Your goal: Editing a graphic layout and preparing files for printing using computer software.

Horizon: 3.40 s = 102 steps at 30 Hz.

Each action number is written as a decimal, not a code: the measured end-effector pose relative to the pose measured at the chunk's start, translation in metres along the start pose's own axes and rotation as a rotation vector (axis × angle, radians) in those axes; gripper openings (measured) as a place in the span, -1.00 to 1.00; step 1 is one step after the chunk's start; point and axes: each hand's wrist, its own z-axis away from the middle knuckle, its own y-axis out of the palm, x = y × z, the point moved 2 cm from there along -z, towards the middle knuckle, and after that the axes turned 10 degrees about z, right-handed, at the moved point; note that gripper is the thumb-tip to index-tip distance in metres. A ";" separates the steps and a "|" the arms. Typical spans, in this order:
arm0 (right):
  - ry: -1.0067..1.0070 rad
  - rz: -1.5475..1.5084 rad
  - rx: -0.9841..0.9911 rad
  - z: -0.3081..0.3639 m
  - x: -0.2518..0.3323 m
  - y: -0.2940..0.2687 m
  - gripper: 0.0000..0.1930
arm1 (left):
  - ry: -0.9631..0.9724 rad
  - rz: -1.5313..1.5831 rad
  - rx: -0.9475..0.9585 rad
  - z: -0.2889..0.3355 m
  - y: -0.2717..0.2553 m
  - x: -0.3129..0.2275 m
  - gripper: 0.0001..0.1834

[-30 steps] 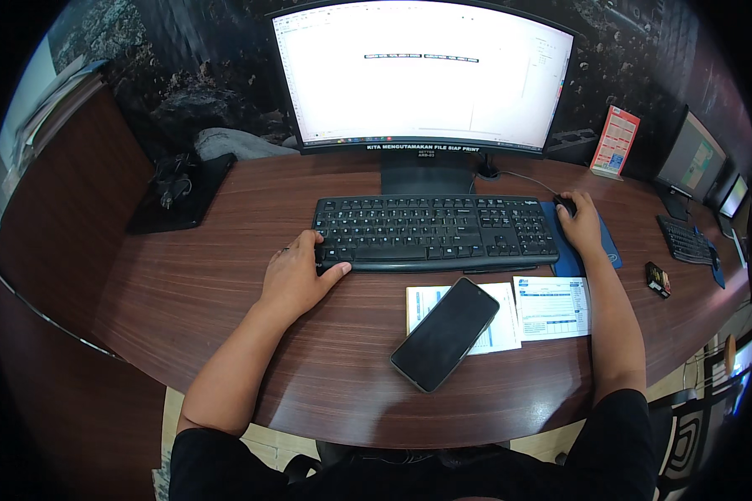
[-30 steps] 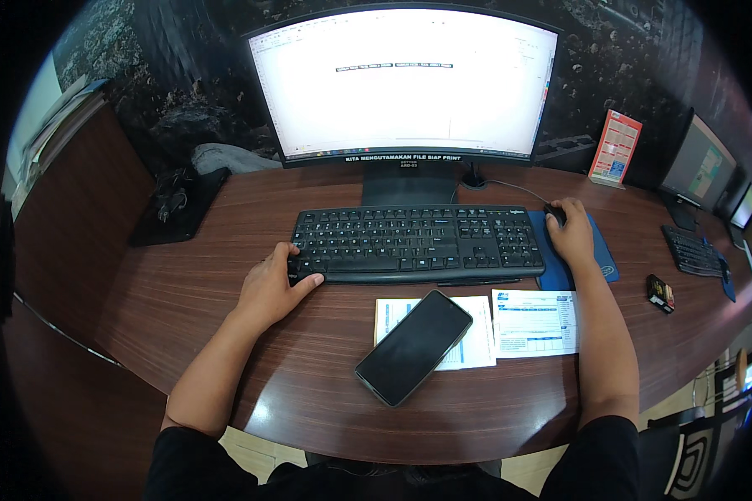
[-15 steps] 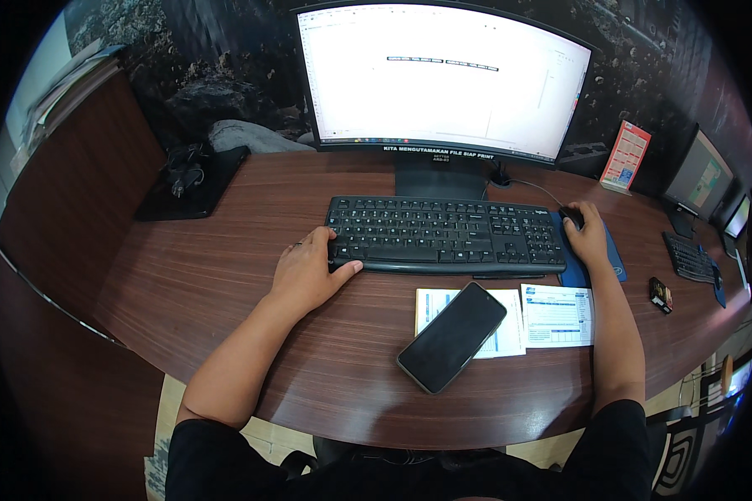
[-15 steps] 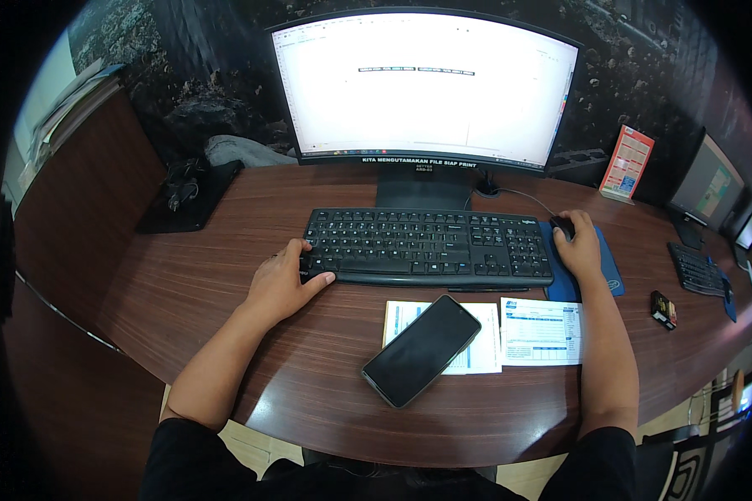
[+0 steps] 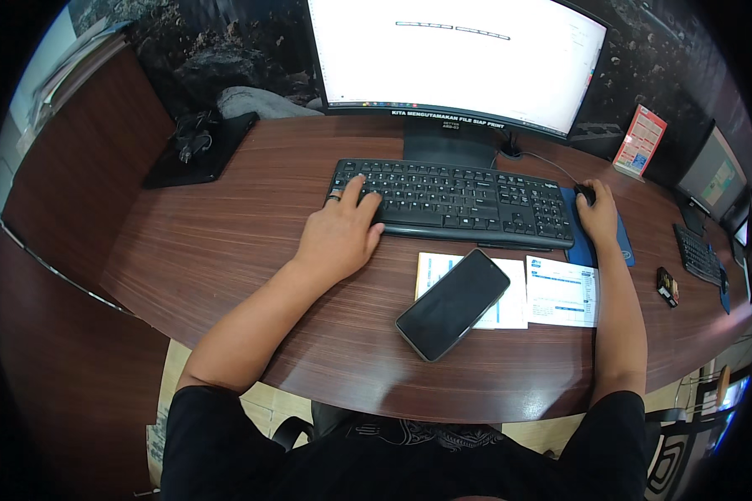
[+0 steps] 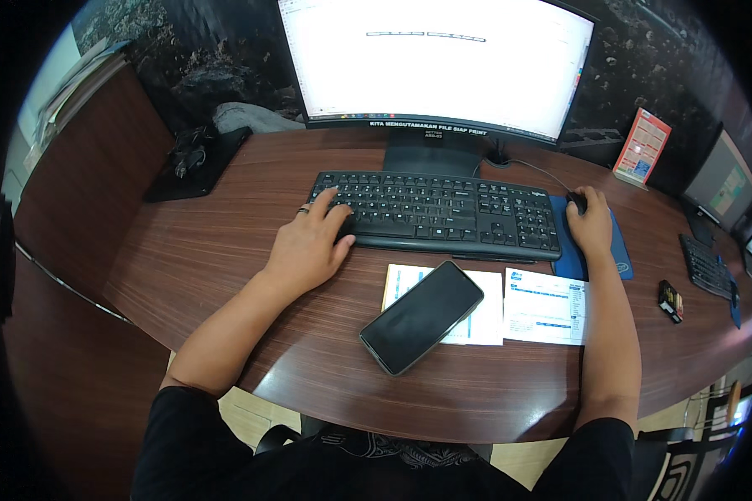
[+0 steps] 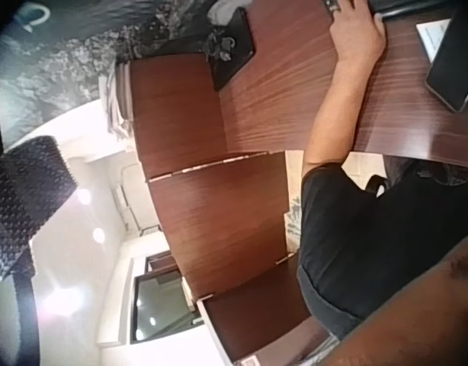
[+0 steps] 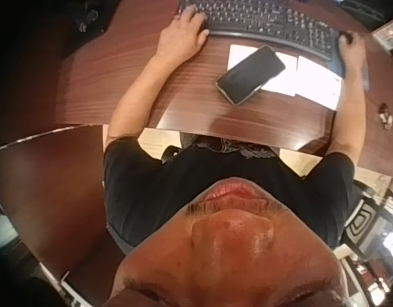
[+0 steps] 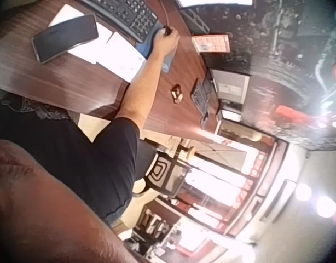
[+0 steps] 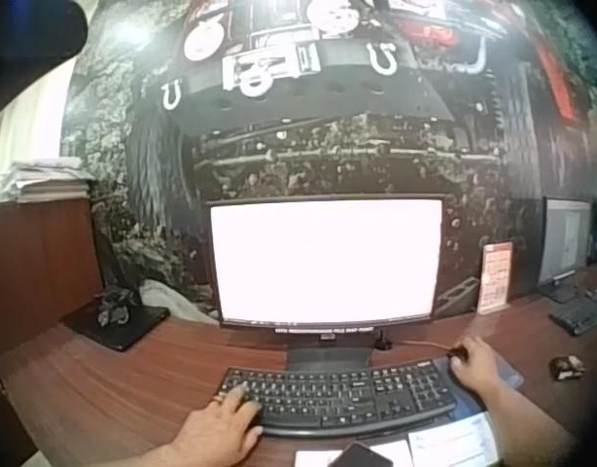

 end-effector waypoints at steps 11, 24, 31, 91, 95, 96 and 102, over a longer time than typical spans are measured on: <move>-0.004 -0.021 -0.031 0.002 -0.007 0.006 -0.68 | -0.121 -0.151 0.075 -0.013 0.002 -0.021 -0.25; -0.023 -0.071 -0.037 0.004 -0.007 0.004 -0.71 | -0.430 -0.044 0.182 -0.002 -0.019 0.018 0.01; -0.024 -0.084 -0.046 0.001 -0.007 0.008 -0.66 | 0.078 -0.066 0.024 0.001 -0.002 0.018 -0.34; 0.089 -0.050 -0.035 0.005 -0.004 -0.001 -0.70 | -0.366 0.195 0.083 -0.003 0.012 0.056 0.16; 0.098 -0.046 -0.018 0.004 -0.003 0.000 -0.70 | -0.404 0.234 0.146 -0.005 0.010 0.058 0.23; 0.095 -0.049 -0.021 0.004 -0.004 0.000 -0.70 | -0.404 0.235 0.147 -0.005 0.009 0.058 0.23; 0.087 -0.039 -0.023 0.005 -0.003 -0.001 -0.69 | -0.403 0.237 0.157 -0.005 0.007 0.054 0.21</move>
